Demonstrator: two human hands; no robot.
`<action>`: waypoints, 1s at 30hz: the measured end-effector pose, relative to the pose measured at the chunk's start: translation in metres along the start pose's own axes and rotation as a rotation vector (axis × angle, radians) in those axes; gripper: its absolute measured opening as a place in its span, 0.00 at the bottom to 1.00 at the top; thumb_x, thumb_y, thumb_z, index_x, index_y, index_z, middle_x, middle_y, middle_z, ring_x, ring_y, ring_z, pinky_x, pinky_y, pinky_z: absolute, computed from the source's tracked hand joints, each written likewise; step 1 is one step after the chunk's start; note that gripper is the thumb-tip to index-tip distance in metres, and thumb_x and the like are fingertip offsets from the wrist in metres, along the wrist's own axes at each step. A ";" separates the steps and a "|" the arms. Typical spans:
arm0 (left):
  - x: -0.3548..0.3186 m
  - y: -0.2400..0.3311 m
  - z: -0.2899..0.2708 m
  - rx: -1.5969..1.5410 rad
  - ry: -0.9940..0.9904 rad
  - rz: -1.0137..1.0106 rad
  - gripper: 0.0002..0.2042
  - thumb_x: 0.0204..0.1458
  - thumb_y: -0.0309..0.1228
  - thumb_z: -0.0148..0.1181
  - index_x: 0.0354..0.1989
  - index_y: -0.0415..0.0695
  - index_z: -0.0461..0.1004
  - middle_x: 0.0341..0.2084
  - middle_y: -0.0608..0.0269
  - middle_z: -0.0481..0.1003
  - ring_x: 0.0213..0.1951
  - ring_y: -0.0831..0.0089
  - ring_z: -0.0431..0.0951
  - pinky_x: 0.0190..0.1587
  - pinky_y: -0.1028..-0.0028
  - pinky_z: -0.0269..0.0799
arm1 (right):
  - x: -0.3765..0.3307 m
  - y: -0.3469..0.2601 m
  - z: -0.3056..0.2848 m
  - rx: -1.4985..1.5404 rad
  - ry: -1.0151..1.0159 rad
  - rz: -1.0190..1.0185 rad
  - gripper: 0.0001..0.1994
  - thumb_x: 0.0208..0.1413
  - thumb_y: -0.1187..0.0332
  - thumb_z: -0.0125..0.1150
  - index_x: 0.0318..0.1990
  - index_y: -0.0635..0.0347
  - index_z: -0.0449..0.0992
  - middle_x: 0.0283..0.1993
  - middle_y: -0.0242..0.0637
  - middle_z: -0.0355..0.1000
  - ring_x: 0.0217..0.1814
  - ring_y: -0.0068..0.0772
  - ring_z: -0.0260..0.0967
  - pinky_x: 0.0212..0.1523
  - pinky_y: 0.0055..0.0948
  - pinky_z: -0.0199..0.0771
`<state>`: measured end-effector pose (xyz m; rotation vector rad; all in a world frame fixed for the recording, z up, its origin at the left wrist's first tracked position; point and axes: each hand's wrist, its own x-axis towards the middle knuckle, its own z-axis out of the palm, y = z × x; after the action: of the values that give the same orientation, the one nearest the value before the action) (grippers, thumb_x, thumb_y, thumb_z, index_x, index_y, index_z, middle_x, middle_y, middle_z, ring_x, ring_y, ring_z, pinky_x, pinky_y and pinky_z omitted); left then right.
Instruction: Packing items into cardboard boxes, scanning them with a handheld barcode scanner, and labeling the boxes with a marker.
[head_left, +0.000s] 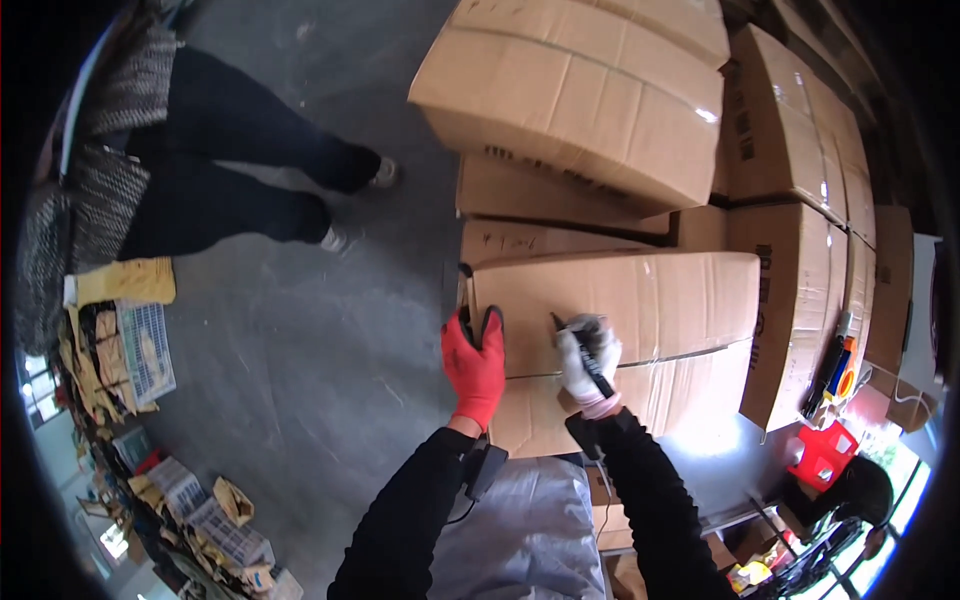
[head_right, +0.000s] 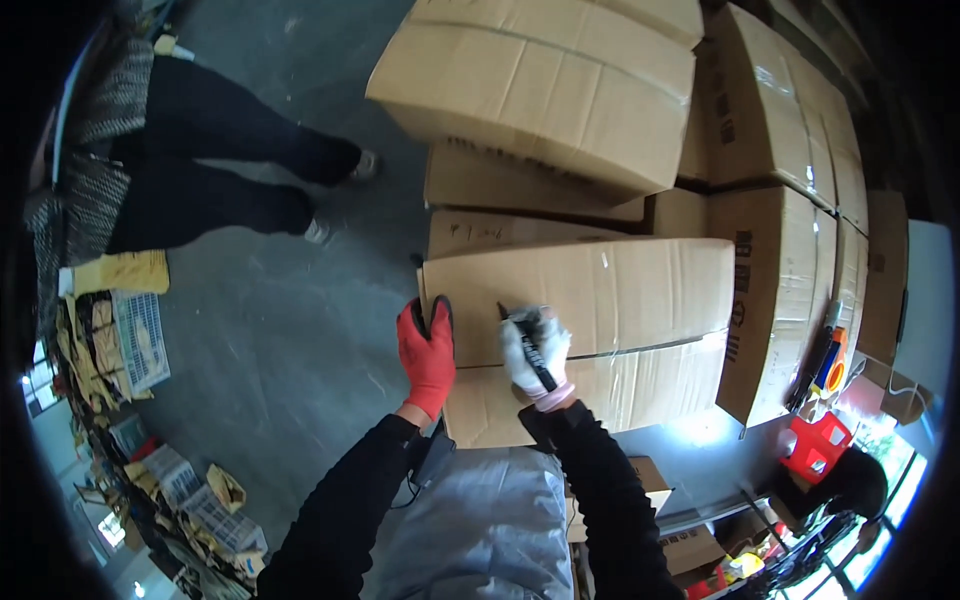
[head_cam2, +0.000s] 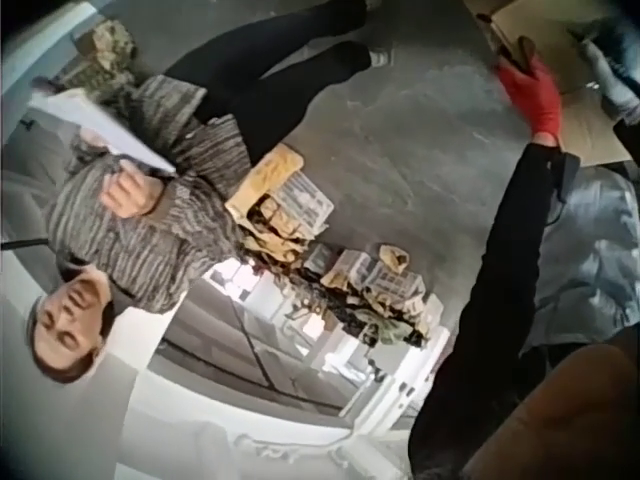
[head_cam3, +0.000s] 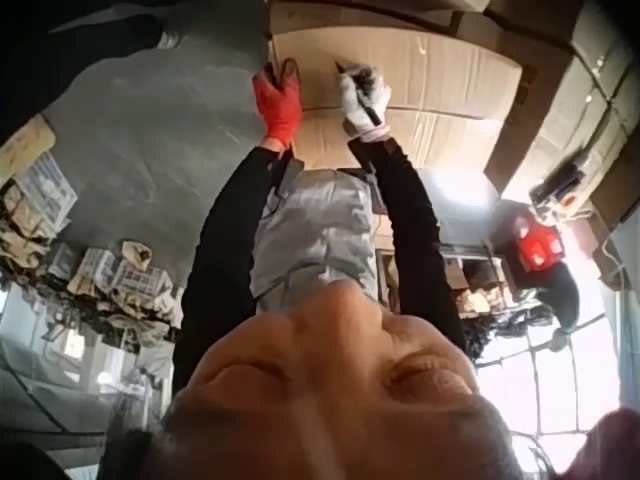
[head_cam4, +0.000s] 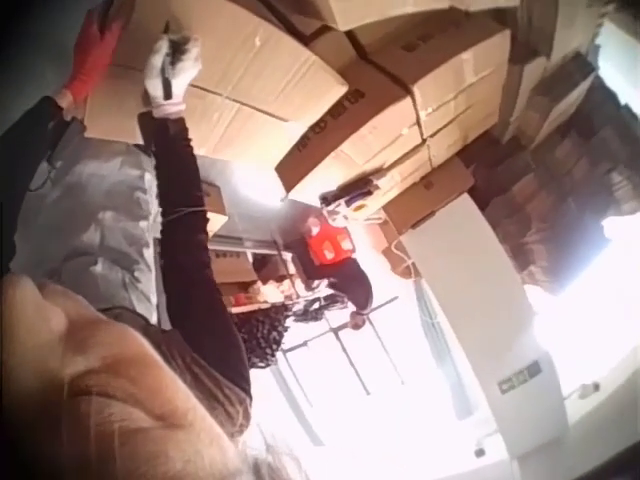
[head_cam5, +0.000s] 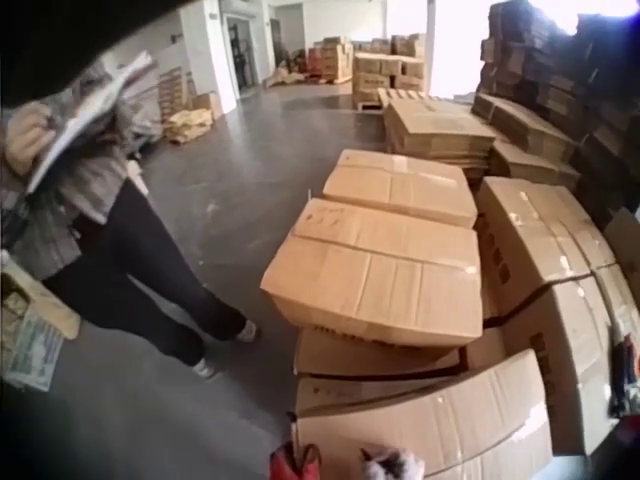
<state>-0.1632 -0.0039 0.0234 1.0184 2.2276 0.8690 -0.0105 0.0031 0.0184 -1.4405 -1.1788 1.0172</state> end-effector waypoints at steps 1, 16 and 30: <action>0.001 0.001 -0.002 -0.029 0.003 0.014 0.22 0.58 0.41 0.63 0.53 0.38 0.71 0.47 0.49 0.73 0.49 0.53 0.74 0.52 0.62 0.70 | -0.001 0.002 -0.002 0.001 -0.024 0.020 0.06 0.53 0.76 0.62 0.38 0.61 0.73 0.27 0.35 0.75 0.29 0.26 0.75 0.33 0.28 0.75; 0.003 -0.014 -0.003 -0.035 0.019 0.064 0.29 0.52 0.45 0.69 0.54 0.35 0.69 0.44 0.45 0.73 0.46 0.48 0.74 0.47 0.58 0.71 | 0.039 -0.006 0.009 -0.129 -0.142 -0.163 0.07 0.58 0.78 0.59 0.43 0.61 0.73 0.37 0.34 0.74 0.31 0.23 0.73 0.35 0.23 0.75; 0.007 -0.019 -0.005 -0.118 -0.038 -0.022 0.22 0.61 0.39 0.60 0.56 0.34 0.68 0.50 0.48 0.73 0.52 0.57 0.73 0.55 0.63 0.68 | 0.051 -0.022 0.015 -0.321 -0.227 -0.202 0.07 0.50 0.70 0.64 0.37 0.58 0.78 0.31 0.42 0.77 0.33 0.43 0.77 0.35 0.36 0.76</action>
<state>-0.1791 -0.0095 0.0110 0.9466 2.1247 0.9514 -0.0199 0.0568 0.0365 -1.4375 -1.6787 0.8955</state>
